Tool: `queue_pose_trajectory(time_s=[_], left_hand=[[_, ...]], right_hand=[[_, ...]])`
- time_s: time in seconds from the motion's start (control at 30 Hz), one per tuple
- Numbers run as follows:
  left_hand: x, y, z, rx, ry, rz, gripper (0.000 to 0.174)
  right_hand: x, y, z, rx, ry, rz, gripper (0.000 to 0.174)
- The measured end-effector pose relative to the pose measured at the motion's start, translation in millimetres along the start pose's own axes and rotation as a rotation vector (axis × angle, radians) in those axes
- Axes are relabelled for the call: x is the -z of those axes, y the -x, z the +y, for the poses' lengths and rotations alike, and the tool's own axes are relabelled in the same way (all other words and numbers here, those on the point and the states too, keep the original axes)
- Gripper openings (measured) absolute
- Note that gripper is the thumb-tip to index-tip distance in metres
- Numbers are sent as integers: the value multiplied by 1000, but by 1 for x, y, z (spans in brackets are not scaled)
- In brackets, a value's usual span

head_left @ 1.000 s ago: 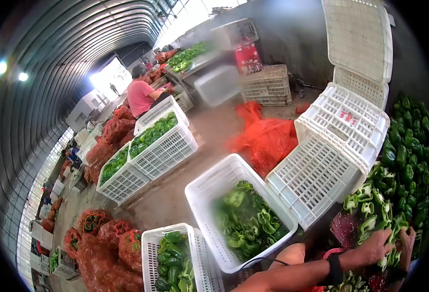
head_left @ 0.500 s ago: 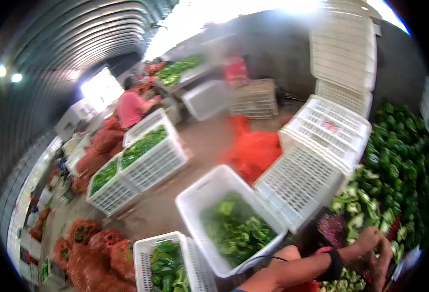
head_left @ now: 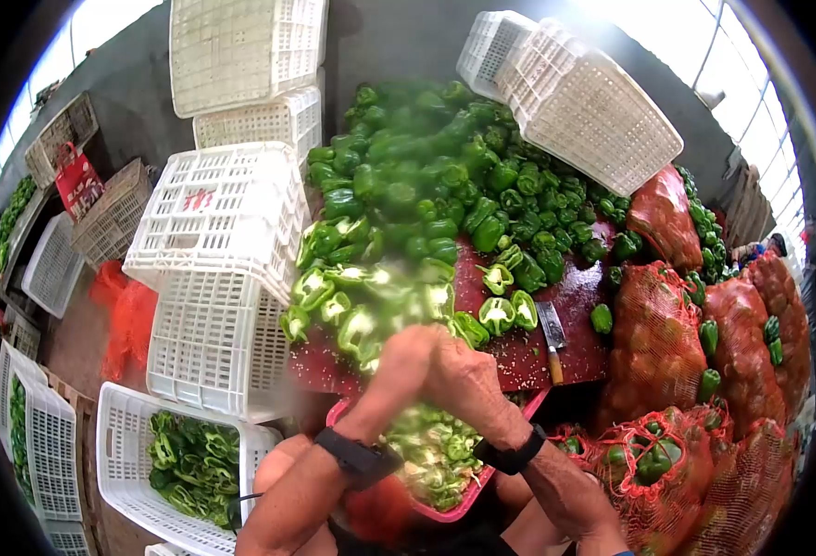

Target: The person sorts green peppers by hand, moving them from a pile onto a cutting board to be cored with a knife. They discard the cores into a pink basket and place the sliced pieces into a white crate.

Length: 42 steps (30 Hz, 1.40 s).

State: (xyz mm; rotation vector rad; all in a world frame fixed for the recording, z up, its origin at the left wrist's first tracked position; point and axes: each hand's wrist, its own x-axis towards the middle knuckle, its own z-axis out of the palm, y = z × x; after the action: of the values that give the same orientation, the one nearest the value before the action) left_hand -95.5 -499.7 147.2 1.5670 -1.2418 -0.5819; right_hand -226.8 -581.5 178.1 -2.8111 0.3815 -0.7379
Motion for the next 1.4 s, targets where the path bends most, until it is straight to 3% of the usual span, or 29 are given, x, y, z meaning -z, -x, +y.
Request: queue_pose_trajectory(time_s=[0.07, 0.13, 0.27, 0.37, 0.43, 0.53, 0.6, 0.67, 0.73, 0.77, 0.83, 0.9, 0.97, 1.0, 1.07, 1.13, 1.23, 1.27, 1.33, 1.4], left_hand=[[4, 1, 9, -31, -87, 20, 34], [5, 4, 25, 26, 42, 21, 33], [14, 8, 33, -23, -30, 58, 40], [18, 9, 27, 168, 184, 72, 43], [18, 10, 27, 125, 137, 84, 46], [21, 13, 32, 37, 13, 66, 48], [22, 12, 32, 84, 22, 38, 48], [20, 9, 29, 245, 145, 8, 50], [14, 12, 25, 40, 8, 23, 51], [12, 13, 25, -66, -60, 30, 52], [10, 10, 32, 48, -4, 53, 52], [11, 7, 45, 195, 51, 19, 50], [6, 8, 39, 23, -37, 62, 50], [5, 8, 36, -8, -45, 67, 49], [8, 8, 36, -15, -23, 61, 48], [10, 9, 34, 34, 51, 50, 46], [12, 4, 25, 28, 148, 74, 41], [12, 2, 24, -25, 156, 89, 38], [18, 1, 25, 70, 301, 46, 33], [27, -2, 33, 204, 547, 28, 29]], right_hand=[[-5, 1, 2, 15, -40, 84, 17], [-5, 2, 2, 5, -114, 132, 14], [9, 0, -7, -117, -236, -12, 9], [12, -2, -10, -207, -309, -99, 10], [9, -1, -9, -243, -354, -104, 15], [-12, 5, 1, -58, -245, -33, 8], [-17, 5, 2, -127, -373, -94, 9], [-6, -1, -3, -159, -368, -205, 10], [14, -9, -2, -160, -228, -357, 12], [14, -7, -1, -118, -202, -320, 12], [7, -6, 5, -30, -149, -247, 14], [-38, 15, 25, -6, -77, -150, 15], [-38, 19, 22, -98, -135, -121, 15], [-35, 25, 21, -198, -230, -141, 15], [-22, 20, 15, -210, -249, -126, 14], [-12, 13, 16, -35, -92, -64, 13], [20, -8, -10, -340, -522, -25, 10], [-1, -12, 0, 11, -2, 33, 11], [20, -18, 3, -290, -512, 22, 12], [43, -20, 7, -343, -745, 49, 19]])
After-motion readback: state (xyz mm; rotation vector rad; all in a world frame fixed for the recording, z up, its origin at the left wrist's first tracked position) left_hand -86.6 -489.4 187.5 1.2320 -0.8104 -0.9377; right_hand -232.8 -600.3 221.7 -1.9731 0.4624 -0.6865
